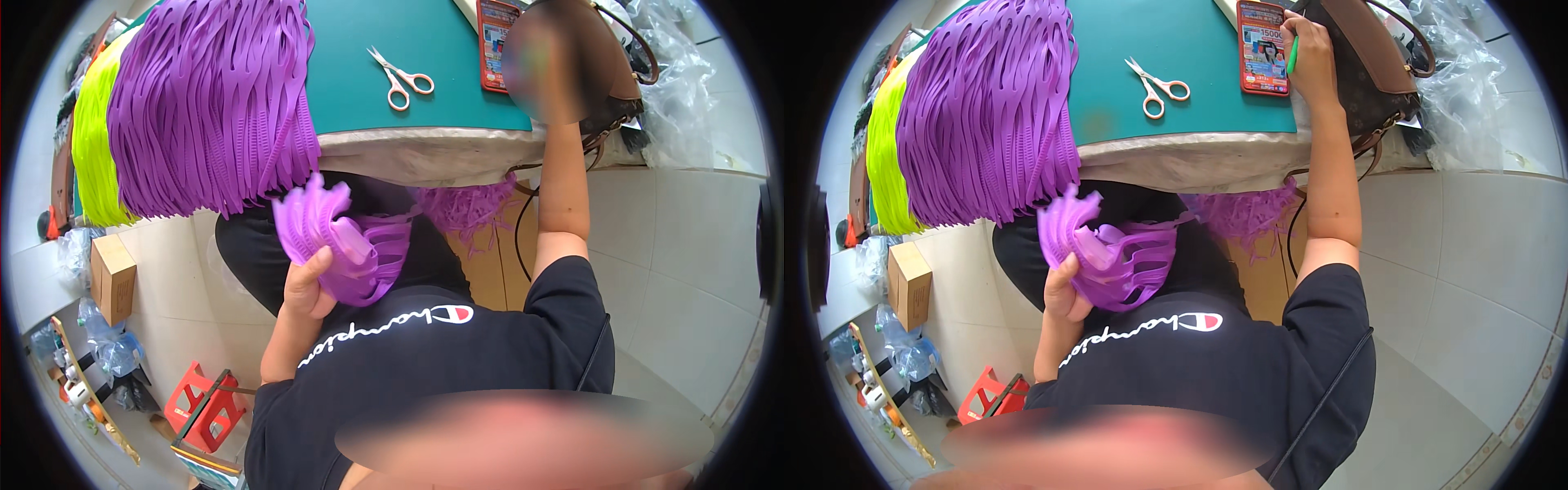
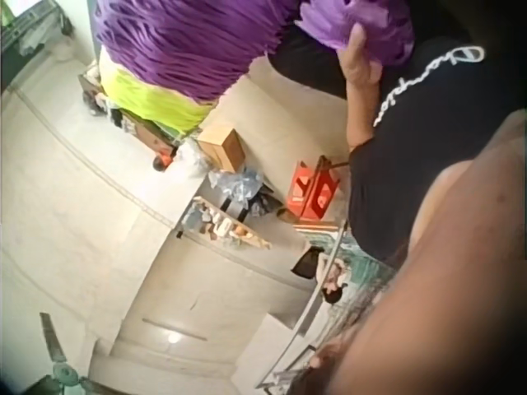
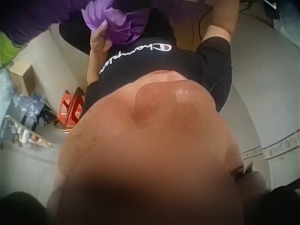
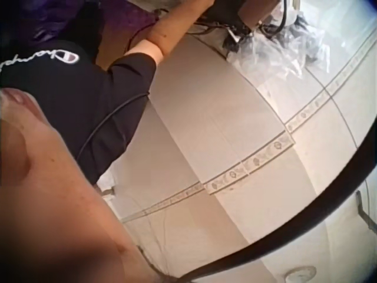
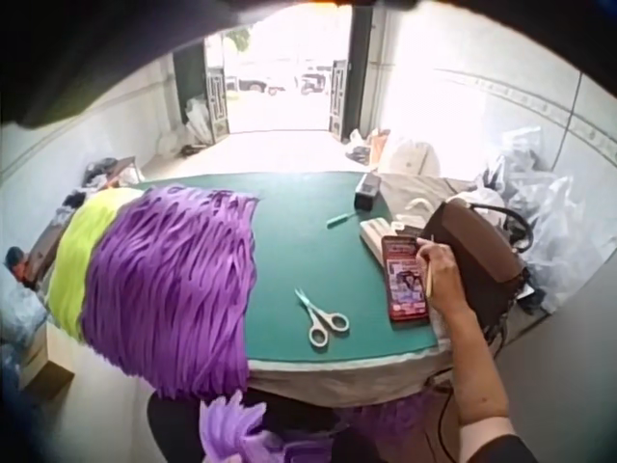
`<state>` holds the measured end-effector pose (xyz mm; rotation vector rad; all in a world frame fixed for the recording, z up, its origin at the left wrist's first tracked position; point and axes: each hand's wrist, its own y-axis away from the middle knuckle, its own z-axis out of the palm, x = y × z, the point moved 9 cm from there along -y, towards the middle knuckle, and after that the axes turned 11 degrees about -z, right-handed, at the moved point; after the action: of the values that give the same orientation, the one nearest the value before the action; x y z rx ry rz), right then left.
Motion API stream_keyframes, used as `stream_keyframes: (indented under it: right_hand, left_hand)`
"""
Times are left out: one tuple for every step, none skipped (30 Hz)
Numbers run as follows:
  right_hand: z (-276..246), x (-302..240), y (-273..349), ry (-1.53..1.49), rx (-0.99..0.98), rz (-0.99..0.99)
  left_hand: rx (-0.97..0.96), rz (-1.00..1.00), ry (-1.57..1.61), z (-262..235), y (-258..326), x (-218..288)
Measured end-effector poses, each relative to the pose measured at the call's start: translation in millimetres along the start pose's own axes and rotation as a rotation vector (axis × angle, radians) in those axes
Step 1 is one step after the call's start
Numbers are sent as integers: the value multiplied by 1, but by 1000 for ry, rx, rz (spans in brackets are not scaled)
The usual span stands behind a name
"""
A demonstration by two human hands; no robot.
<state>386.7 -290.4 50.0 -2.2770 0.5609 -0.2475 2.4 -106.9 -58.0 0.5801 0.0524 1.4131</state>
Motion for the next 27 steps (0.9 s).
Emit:
stream_keyframes:
  right_hand:
    - [0, 1, -1, -6, 8, 0]
    - [0, 1, -1, -12, 12, 7]
    - [0, 0, -1, -16, 14, -1]
    - [-1, 0, 0, -13, 25, 3]
    - [-3, 1, 1, -7, 44, 9]
    - [-2, 1, 1, -10, 33, 11]
    - [-1, 0, 1, -8, 23, 4]
    - [0, 1, 1, -3, 11, 5]
    - [-1, 1, 1, -3, 12, -1]
    - [0, 1, 1, -2, 11, -1]
    - [0, 1, 1, 0, 9, 1]
    - [0, 0, 1, -2, 10, -2]
    - [-2, 0, 2, -9, 33, 7]
    - [-4, -1, 4, -17, 56, 16]
    - [-4, -3, 5, -16, 55, 16]
    - [-5, -4, 8, -15, 63, 23]
    - [-6, -6, 10, -13, 78, 29]
    - [-6, -8, 13, -11, 69, 29]
    - [-7, -11, 15, 1, 76, 27]
    - [-8, -13, 17, 14, 82, 26]
    - [-8, -15, 19, 15, 80, 26]
    - [-9, -16, 21, 25, 84, 38]
    - [-10, -16, 23, 32, 98, 57]
    - [-10, -19, 24, 37, 91, 50]
    - [-11, -20, 25, 35, 100, 59]
    - [-13, -21, 26, 29, 119, 62]
    - [-13, -22, 26, 32, 111, 68]
  left_hand:
    - [19, 5, -4, -1, 0, 0]
    - [102, 152, -230, -3, 4, 12]
    - [194, 280, -448, -2, 9, 23]
    - [232, 346, -509, -1, 12, 28]
    - [232, 367, -510, -1, 13, 30]
    - [186, 367, -510, 2, 13, 30]
    - [135, 367, -513, 5, 13, 30]
    - [138, 361, -511, 4, 14, 31]
    - [57, 368, -565, 11, 15, 31]
    - [-21, 377, -615, 18, 17, 30]
    - [-25, 376, -617, 18, 18, 30]
    - [-69, 369, -620, 22, 20, 29]
    - [-113, 361, -621, 27, 22, 27]
    - [-112, 361, -621, 28, 23, 27]
    - [-55, 331, -650, 26, 22, 25]
    - [23, 298, -690, 23, 21, 23]
    - [1, 300, -679, 26, 22, 22]
    - [74, 300, -740, 24, 22, 23]
    - [169, 304, -829, 20, 22, 25]
    - [147, 296, -798, 21, 22, 25]
    - [92, 304, -805, 25, 21, 24]
    - [93, 307, -834, 24, 22, 25]
    - [36, 310, -812, 27, 22, 24]
    - [25, 322, -770, 25, 23, 26]
    - [24, 339, -749, 23, 24, 27]
    - [13, 335, -729, 20, 23, 27]
    - [-48, 343, -580, 19, 24, 28]
